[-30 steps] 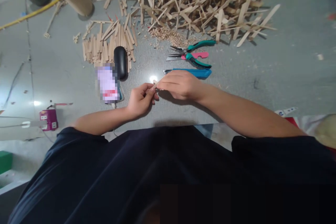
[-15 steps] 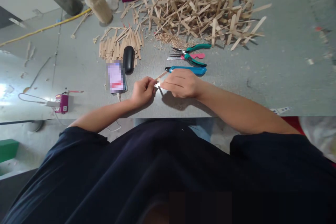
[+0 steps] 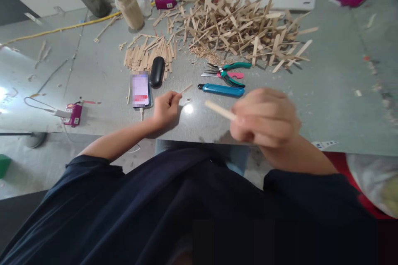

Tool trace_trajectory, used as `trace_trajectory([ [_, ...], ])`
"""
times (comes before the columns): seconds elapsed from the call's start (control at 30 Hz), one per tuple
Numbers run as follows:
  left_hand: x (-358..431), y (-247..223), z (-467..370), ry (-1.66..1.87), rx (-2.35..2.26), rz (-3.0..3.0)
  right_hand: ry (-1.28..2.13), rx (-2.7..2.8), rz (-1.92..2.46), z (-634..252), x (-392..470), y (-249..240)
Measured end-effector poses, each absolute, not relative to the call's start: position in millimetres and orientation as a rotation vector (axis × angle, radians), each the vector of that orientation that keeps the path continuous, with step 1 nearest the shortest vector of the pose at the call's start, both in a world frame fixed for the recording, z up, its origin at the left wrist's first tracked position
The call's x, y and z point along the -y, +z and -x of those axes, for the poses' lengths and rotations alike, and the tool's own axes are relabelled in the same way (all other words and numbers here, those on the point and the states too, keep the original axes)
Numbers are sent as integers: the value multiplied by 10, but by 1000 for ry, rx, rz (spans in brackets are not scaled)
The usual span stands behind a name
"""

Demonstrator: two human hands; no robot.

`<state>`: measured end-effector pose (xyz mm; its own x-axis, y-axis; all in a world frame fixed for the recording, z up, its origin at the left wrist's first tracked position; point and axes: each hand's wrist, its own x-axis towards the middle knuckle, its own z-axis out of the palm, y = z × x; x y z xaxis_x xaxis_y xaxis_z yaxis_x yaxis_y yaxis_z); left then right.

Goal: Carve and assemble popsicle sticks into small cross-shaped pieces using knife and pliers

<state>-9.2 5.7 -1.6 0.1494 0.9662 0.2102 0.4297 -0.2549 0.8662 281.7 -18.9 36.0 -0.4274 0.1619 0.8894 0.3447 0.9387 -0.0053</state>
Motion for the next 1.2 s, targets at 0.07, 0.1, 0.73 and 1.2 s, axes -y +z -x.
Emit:
trace_trajectory([
  [0.07, -24, 54, 44, 1044, -1232, -1749, -127, 1958, 548, -2846, 29, 314],
  [0.1, -18, 90, 7, 1046, -1185, -1726, 1, 2003, 722, -2835, -75, 278],
  [0.73, -340, 71, -229, 763, -675, -934, -10, 2645, 1038, -2645, -290, 105],
  [1.2, -219, 38, -251, 872, -824, -988, 156, 2500, 1463, -2870, -268, 161],
])
